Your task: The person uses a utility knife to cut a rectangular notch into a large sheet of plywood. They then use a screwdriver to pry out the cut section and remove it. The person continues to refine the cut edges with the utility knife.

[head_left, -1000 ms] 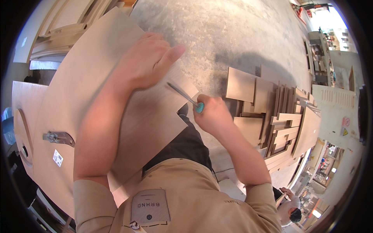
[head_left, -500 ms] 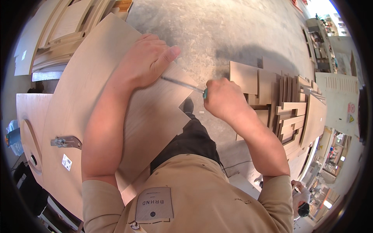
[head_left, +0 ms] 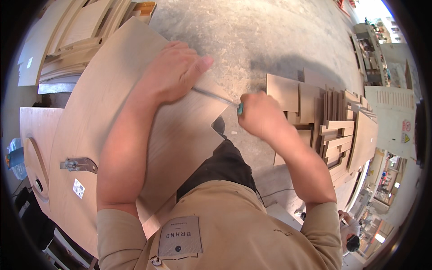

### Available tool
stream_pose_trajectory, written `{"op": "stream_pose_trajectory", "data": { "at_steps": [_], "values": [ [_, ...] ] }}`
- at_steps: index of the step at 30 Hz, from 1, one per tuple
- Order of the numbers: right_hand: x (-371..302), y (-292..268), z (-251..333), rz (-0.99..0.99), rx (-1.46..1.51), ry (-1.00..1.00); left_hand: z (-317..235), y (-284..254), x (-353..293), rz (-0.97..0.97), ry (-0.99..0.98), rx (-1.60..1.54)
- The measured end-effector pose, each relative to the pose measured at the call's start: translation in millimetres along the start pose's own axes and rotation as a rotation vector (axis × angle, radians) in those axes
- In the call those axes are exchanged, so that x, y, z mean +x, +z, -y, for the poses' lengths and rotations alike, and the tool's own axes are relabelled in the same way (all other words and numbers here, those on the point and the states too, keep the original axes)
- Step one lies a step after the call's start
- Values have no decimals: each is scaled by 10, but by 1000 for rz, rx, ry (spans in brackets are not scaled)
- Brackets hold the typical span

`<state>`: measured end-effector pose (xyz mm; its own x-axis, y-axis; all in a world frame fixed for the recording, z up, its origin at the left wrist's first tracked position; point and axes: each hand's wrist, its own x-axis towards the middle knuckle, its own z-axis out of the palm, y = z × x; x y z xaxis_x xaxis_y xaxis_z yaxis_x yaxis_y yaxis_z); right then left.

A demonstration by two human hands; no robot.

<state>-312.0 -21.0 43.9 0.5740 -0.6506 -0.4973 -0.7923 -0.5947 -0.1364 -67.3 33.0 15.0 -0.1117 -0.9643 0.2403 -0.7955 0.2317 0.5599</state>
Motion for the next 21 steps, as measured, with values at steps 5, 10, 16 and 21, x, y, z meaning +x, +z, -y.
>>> {"op": "stream_pose_trajectory", "data": {
  "at_steps": [5, 10, 16, 21],
  "values": [
    [22, 276, -27, -177, 141, -56, 14, 34, -13, -27, -34, -12],
    [48, 739, 34, -346, 618, -151, -14, 104, 30, -55, -66, 63],
    [103, 953, 53, -316, 825, -197, -59, 197, 235, 151, -157, 387],
    [117, 1029, 10, -184, 671, -404, -105, 163, 235, 223, -80, 494]
  ]
}}
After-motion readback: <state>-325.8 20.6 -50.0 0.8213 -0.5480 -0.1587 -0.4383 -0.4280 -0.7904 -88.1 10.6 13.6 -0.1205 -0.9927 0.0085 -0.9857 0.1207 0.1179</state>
